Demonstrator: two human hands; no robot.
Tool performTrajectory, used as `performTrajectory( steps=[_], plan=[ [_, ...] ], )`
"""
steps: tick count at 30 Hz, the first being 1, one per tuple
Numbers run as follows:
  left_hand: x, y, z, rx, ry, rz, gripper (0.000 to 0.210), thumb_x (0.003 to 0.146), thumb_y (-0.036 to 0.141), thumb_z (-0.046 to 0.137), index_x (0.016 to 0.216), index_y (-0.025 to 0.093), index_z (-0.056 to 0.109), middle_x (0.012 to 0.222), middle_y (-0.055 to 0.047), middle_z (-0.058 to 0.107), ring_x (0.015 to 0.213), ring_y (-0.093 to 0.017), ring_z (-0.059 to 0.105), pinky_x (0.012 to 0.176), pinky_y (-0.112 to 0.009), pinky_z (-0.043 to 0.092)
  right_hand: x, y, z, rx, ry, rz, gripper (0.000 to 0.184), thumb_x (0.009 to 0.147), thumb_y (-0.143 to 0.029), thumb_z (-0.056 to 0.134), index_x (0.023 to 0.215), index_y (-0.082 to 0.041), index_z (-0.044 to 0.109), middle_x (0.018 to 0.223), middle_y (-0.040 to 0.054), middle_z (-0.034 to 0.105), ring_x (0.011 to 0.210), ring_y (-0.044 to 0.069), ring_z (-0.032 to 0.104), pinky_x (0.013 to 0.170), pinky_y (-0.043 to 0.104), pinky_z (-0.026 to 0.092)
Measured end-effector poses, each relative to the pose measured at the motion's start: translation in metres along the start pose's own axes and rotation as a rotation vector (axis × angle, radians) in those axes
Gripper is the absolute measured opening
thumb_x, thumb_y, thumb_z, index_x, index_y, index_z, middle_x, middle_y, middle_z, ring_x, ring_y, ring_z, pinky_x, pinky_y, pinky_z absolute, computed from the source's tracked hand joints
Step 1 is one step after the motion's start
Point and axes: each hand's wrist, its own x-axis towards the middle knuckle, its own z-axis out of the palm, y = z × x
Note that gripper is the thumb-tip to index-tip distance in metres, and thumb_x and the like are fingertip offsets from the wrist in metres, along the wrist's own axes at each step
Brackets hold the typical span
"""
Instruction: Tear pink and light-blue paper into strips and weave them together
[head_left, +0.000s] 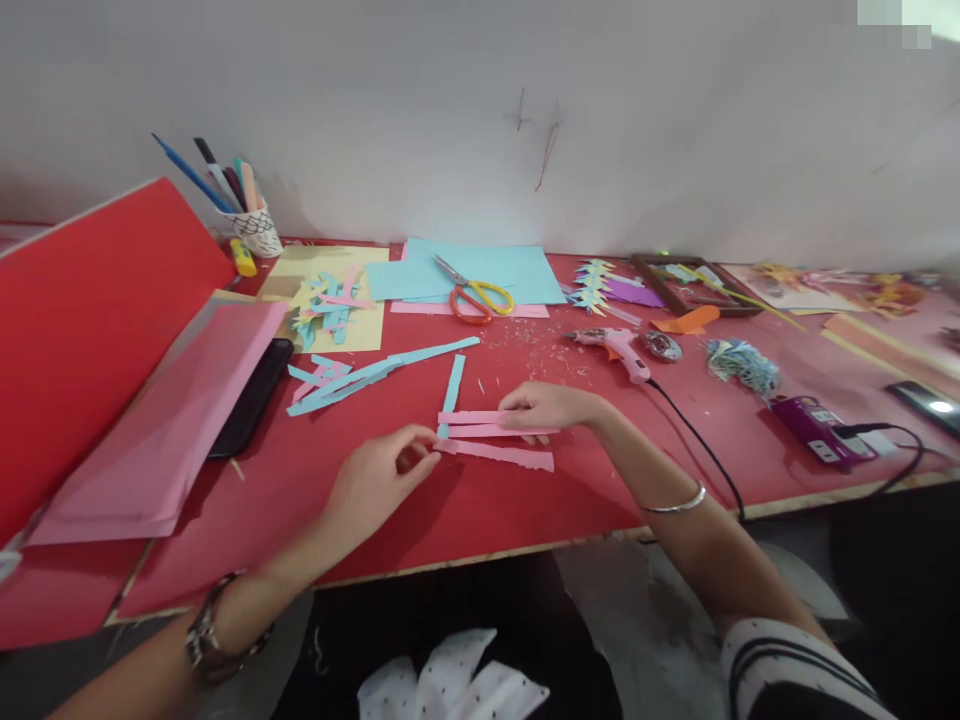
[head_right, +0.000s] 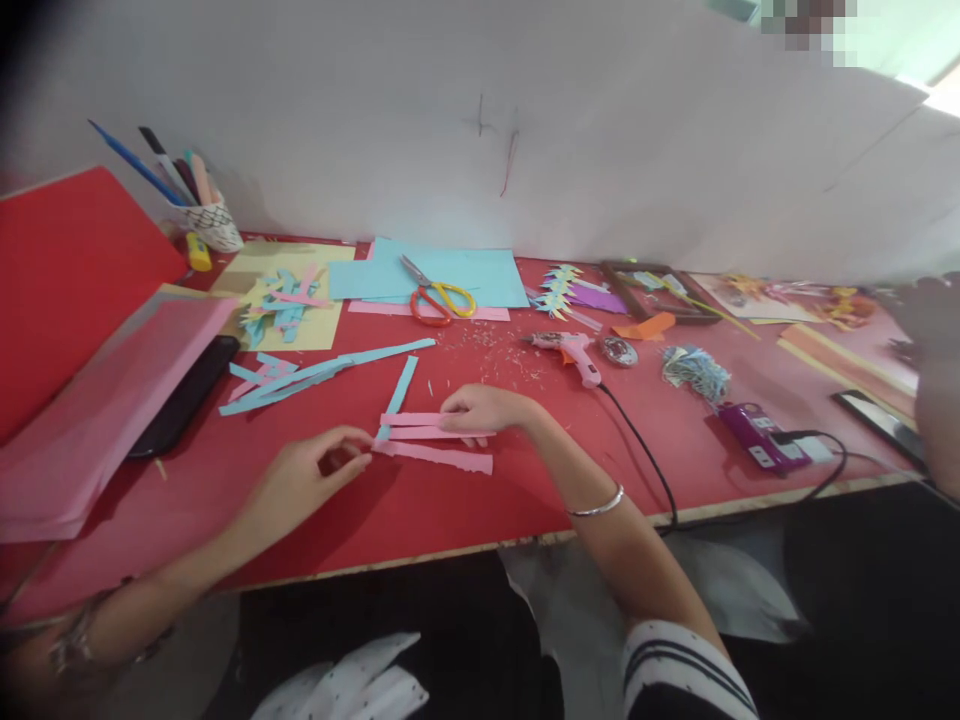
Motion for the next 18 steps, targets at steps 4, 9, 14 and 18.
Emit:
performTrajectory(
  steps=[4, 9, 14, 18],
  plan=[
    [-0.005, -0.003, -0.003, 0.247, 0.012, 0.121, 0.017, 0.077, 0.031, 0.048, 0.089, 0.023, 0.058, 0.080, 0.000, 0.065, 0.072, -0.016, 0.061, 0.056, -0.023, 0.044, -0.003, -0.004, -0.003, -0.309, 0.152, -0.009, 0.019, 0.075, -0.021, 0.042, 0.059, -0.015, 0.050, 0.055, -0.0018, 0.053, 0.050, 0.007, 0.044, 0.049, 0.019, 0.030],
    [0.008, -0.011, -0.007, 0.398, -0.034, 0.359, 0.031, 0.078, 0.027, 0.049, 0.107, 0.016, 0.053, 0.104, -0.009, 0.059, 0.096, -0.021, 0.054, 0.077, -0.032, 0.045, -0.007, -0.005, 0.005, -0.541, 0.367, 0.059, 0.018, 0.077, -0.029, 0.046, 0.077, -0.015, 0.057, 0.077, 0.0039, 0.059, 0.067, 0.013, 0.050, 0.057, 0.023, 0.031],
    [0.026, -0.018, -0.004, 0.386, -0.106, 0.462, 0.029, 0.081, 0.026, 0.047, 0.106, 0.014, 0.053, 0.105, -0.010, 0.058, 0.097, -0.020, 0.053, 0.082, -0.033, 0.044, -0.002, -0.011, 0.027, -0.565, 0.499, -0.042, 0.024, 0.078, -0.026, 0.047, 0.098, -0.014, 0.053, 0.098, 0.0092, 0.056, 0.088, 0.020, 0.050, 0.074, 0.030, 0.036],
    [0.032, -0.019, 0.000, 0.380, -0.113, 0.477, 0.028, 0.081, 0.029, 0.047, 0.102, 0.013, 0.055, 0.100, -0.009, 0.059, 0.095, -0.020, 0.052, 0.080, -0.033, 0.044, -0.001, -0.017, 0.044, -0.472, 0.560, -0.134, 0.030, 0.079, -0.033, 0.048, 0.104, -0.016, 0.050, 0.102, 0.0092, 0.053, 0.096, 0.021, 0.047, 0.082, 0.034, 0.036]
  ],
)
